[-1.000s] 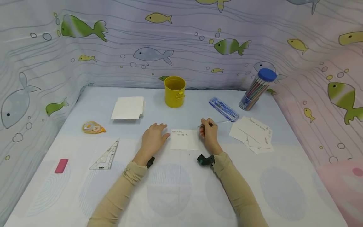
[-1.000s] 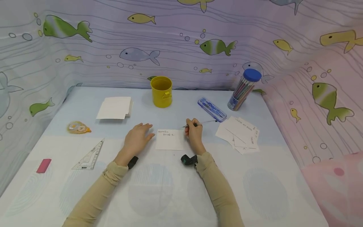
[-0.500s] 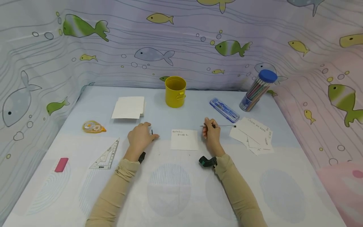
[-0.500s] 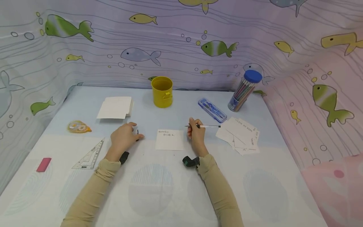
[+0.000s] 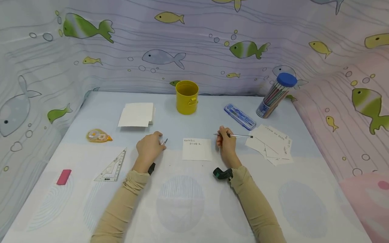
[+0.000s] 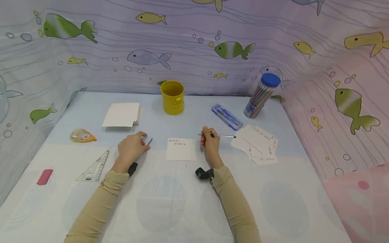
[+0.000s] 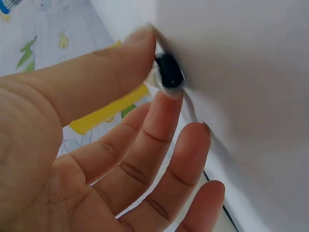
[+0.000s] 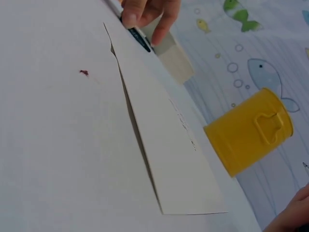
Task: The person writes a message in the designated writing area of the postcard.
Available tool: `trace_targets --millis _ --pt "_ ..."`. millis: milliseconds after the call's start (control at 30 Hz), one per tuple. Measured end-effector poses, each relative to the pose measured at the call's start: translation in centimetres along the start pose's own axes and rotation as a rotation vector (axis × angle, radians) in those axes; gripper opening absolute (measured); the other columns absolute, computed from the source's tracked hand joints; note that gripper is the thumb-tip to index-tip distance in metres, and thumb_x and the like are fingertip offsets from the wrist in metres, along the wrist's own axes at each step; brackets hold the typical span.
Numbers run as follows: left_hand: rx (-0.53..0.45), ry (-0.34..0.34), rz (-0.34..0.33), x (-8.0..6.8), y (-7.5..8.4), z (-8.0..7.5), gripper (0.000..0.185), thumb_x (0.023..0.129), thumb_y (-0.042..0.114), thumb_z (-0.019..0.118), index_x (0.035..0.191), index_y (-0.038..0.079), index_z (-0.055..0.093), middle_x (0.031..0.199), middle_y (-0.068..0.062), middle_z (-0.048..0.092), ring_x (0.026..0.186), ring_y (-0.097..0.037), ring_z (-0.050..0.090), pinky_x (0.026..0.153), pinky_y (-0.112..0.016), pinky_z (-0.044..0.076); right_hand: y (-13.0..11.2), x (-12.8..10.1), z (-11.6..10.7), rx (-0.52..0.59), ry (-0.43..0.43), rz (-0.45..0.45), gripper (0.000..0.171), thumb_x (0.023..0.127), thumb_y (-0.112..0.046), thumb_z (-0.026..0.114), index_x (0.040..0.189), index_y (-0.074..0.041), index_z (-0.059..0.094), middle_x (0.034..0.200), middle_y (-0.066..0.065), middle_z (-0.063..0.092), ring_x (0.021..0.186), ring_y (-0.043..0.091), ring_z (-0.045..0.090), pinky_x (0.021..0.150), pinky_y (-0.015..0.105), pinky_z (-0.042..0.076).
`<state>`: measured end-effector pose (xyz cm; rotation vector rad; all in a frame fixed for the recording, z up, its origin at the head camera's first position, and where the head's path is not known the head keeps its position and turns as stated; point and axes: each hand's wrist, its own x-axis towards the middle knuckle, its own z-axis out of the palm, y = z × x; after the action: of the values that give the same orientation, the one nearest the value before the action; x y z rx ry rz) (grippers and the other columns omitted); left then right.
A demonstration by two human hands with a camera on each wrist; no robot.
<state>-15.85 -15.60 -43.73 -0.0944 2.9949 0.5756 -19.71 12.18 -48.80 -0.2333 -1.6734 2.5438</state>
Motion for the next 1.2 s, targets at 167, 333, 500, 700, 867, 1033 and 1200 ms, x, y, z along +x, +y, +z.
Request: trace_targets --millis 167,333,500,700,867,1033,1200 --pt "-0.038 0.001 -0.005 -0.2 -0.6 -0.1 0.032 0.087 0.015 0.068 0.118 0.007 0.066 0.091 -0.007 0.073 0.071 -0.023 0.066 0.053 -0.032 0.047 -0.2 -0.2 0.6 0.063 -0.014 0.025 0.039 0.104 -0.028 0.045 0.073 -0.015 0.064 0.053 -0.005 0.056 0.041 0.003 0.049 0.037 0.014 0.037" --pt "-0.106 -0.004 0.000 -0.3 -1.1 -0.2 0.018 0.087 0.010 0.063 0.103 0.006 0.070 0.094 -0.009 0.071 0.075 -0.025 0.066 0.054 -0.033 0.049 -0.1 -0.2 0.9 0.063 -0.023 0.046 0.031 0.102 -0.022 0.047 0.079 -0.010 0.063 0.055 -0.004 0.057 0.042 0.004 0.048 0.038 0.014 0.036" --pt "-0.180 -0.002 0.040 -0.3 -1.1 0.1 0.017 0.086 0.012 0.065 0.102 0.007 0.071 0.092 -0.007 0.070 0.075 -0.023 0.065 0.057 -0.032 0.048 0.1 -0.3 0.7 0.058 -0.020 0.044 0.021 0.100 -0.017 0.050 0.087 -0.004 0.059 0.058 -0.003 0.057 0.043 0.005 0.049 0.037 0.015 0.036" --pt "-0.353 -0.056 0.121 0.1 -0.5 0.4 0.023 0.089 0.011 0.064 0.111 0.006 0.070 0.098 -0.010 0.065 0.077 -0.020 0.058 0.060 -0.025 0.043 0.1 -0.2 0.6 0.038 -0.010 0.024 0.013 0.098 -0.016 0.052 0.090 -0.006 0.057 0.063 -0.004 0.061 0.044 0.004 0.049 0.038 0.015 0.037" --pt "-0.410 -0.050 0.199 0.0 0.0 0.9 0.023 0.090 0.006 0.062 0.111 0.003 0.071 0.098 -0.013 0.063 0.086 -0.024 0.059 0.071 -0.028 0.046 0.3 -0.2 0.4 0.037 -0.003 0.021 0.021 0.098 -0.013 0.054 0.077 -0.014 0.053 0.066 -0.005 0.065 0.043 0.005 0.049 0.037 0.015 0.037" --pt "-0.413 -0.034 0.265 0.1 0.7 1.3 0.020 0.090 0.006 0.064 0.109 0.003 0.072 0.095 -0.013 0.061 0.085 -0.024 0.059 0.074 -0.029 0.047 0.1 -0.2 0.3 0.037 0.002 0.022 0.021 0.098 -0.012 0.053 0.077 -0.014 0.053 0.066 -0.006 0.066 0.041 0.004 0.048 0.037 0.015 0.037" --pt "-0.441 -0.041 0.259 0.3 1.1 1.3 0.021 0.093 0.008 0.062 0.112 0.006 0.070 0.103 -0.013 0.068 0.085 -0.023 0.060 0.071 -0.027 0.046 0.0 -0.1 0.2 0.022 0.013 0.029 0.020 0.098 -0.014 0.056 0.078 -0.015 0.054 0.067 -0.008 0.067 0.042 0.004 0.048 0.038 0.015 0.038"
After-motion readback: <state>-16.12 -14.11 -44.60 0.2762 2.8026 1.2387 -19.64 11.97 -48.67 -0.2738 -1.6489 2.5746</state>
